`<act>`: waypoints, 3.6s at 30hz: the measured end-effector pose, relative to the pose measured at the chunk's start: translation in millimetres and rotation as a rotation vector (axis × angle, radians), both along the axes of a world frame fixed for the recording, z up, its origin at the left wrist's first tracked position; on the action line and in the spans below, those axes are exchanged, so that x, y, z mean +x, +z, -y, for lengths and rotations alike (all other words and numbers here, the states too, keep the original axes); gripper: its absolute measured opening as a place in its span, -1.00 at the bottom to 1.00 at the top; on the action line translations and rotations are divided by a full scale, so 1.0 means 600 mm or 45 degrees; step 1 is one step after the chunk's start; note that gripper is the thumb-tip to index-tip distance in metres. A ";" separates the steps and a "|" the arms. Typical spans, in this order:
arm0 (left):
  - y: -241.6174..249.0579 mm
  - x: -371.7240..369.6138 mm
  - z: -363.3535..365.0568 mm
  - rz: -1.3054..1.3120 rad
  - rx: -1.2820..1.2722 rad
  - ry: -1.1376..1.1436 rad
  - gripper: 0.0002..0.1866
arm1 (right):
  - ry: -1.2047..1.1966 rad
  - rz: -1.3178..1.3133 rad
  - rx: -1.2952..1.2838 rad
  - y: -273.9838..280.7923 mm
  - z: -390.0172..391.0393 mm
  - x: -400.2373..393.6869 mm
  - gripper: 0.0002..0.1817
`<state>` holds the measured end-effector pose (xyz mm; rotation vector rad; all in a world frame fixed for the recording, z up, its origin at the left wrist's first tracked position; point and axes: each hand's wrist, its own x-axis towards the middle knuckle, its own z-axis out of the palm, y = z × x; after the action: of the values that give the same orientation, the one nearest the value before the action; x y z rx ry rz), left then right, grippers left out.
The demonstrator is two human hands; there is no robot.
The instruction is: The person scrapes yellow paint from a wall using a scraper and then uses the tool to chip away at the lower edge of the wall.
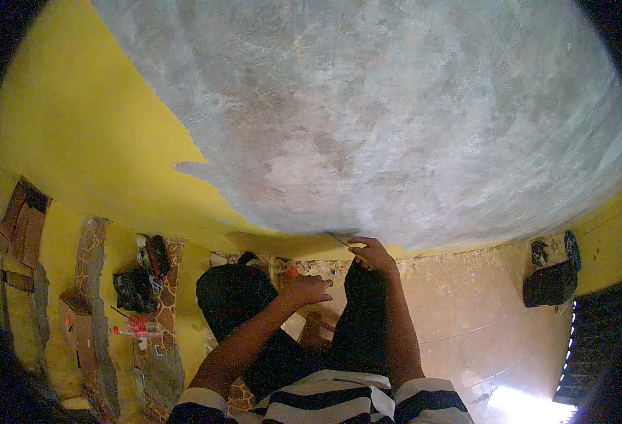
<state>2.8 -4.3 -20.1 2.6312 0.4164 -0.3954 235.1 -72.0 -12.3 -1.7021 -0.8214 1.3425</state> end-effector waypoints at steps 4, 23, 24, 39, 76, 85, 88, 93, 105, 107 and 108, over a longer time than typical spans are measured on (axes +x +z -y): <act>0.000 -0.001 0.003 0.021 0.032 0.006 -0.56 | -0.007 -0.029 0.005 -0.003 0.000 0.001 -0.64; -0.008 0.000 0.000 -0.005 0.004 0.015 -0.56 | 0.008 -0.049 0.046 -0.011 0.000 0.004 -0.64; -0.008 -0.001 0.000 -0.003 0.001 0.017 -0.56 | 0.008 -0.050 0.046 -0.011 0.000 0.004 -0.64; 0.020 0.003 0.001 -0.076 0.000 -0.001 -0.55 | -0.022 -0.040 0.013 -0.012 -0.001 0.006 -0.66; 0.034 0.014 0.002 -0.190 -0.060 -0.087 -0.45 | 0.244 0.539 0.297 -0.026 0.000 -0.004 -0.66; 0.036 0.015 0.000 -0.078 -0.098 -0.011 -0.46 | -0.012 -0.002 -0.032 -0.017 -0.010 -0.025 -0.66; 0.039 0.008 0.005 -0.161 -0.037 -0.075 -0.48 | 0.003 0.159 0.049 -0.023 -0.007 -0.018 -0.67; 0.054 0.005 0.001 -0.148 0.007 -0.011 -0.48 | 0.014 0.035 0.077 -0.018 -0.005 -0.006 -0.67; 0.043 0.009 0.003 -0.146 -0.009 -0.035 -0.48 | 0.034 0.104 0.045 -0.023 -0.007 -0.004 -0.66; 0.040 0.010 0.003 -0.143 -0.001 -0.040 -0.48 | 0.063 0.116 0.098 -0.022 -0.007 -0.002 -0.66; 0.040 0.010 0.003 -0.140 0.008 -0.048 -0.48 | 0.089 0.129 0.150 -0.022 -0.006 -0.002 -0.66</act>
<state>9.0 -6.3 4.2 2.6351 0.4044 -0.5533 234.1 -68.1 -25.5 -1.6729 -1.0062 1.2365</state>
